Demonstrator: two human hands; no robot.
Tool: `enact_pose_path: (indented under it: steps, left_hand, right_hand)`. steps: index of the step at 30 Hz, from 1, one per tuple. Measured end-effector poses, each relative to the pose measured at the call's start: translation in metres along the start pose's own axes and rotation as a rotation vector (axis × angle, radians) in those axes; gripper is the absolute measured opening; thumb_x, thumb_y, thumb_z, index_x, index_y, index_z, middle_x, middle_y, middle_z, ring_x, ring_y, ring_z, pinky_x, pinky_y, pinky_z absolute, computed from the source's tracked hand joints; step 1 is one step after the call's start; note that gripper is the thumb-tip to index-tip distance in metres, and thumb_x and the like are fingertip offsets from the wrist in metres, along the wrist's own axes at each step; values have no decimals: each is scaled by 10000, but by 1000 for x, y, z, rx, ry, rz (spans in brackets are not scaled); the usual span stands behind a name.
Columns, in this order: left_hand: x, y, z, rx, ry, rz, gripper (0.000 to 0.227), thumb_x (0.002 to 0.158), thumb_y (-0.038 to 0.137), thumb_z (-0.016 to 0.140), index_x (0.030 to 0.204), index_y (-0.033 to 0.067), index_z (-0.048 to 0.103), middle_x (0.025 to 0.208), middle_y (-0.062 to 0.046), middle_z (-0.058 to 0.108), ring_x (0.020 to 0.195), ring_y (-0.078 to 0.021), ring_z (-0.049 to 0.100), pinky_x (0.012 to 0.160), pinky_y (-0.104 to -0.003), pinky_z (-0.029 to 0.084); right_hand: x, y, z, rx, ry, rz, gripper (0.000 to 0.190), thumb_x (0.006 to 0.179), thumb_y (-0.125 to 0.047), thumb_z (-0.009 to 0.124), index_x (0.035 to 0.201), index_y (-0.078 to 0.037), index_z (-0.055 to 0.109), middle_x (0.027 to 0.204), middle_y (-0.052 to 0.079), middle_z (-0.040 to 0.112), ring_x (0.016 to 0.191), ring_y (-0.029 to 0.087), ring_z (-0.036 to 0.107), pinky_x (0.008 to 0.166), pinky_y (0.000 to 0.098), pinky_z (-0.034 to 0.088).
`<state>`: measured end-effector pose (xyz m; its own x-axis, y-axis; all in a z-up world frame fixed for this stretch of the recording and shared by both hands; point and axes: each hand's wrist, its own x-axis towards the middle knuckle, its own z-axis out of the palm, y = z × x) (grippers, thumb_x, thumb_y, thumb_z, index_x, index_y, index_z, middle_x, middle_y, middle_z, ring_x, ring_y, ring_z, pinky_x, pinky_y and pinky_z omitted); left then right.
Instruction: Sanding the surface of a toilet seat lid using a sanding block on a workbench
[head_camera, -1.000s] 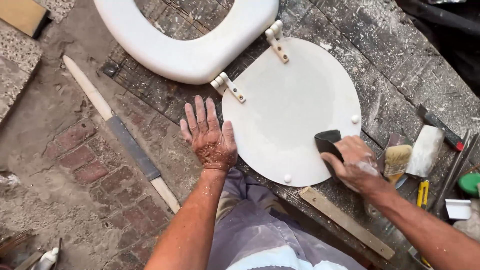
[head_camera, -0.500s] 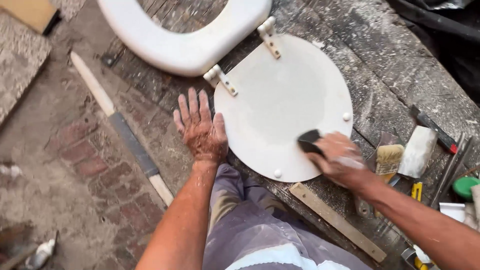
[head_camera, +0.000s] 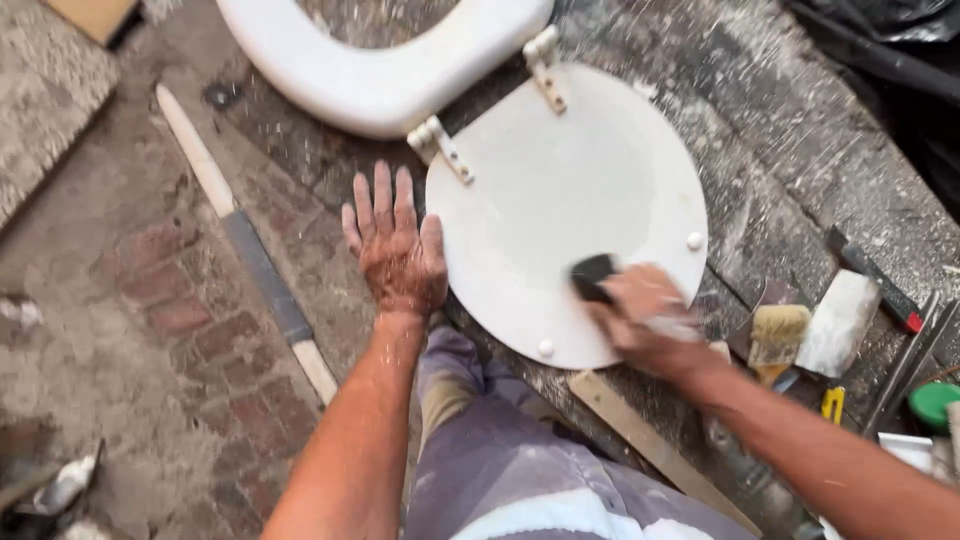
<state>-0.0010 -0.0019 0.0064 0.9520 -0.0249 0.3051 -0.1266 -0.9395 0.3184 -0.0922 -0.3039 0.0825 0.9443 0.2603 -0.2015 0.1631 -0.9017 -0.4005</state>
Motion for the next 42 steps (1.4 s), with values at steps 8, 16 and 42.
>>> enact_pose_path:
  steps: [8,16,42]
  left_hand:
    - [-4,-7,6,-35,-21,-6,612,1007,468,449,1548,181,435,1633,-75,324,1506,-323,256,1198,-541,149]
    - [-4,-3,5,-7,3,2,594,1038,496,385,1538,180,444,1630,-79,334,1502,-327,255,1191,-545,154]
    - [2,1,-3,-61,-36,17,602,1031,456,407,1552,156,438,1627,-109,329,1491,-364,248,1178,-551,141]
  right_hand:
    - [63,-88,14,175,301,-241,196,909,-206,682,737,-147,609,600,67,535,583,314,576,559,445,449]
    - [10,-1,3,170,174,-205,214,898,-246,673,721,-140,616,599,80,554,606,346,597,575,467,458]
    - [15,-50,44,-41,263,-188,345,954,-411,650,753,-131,635,620,-1,463,609,189,532,534,295,466]
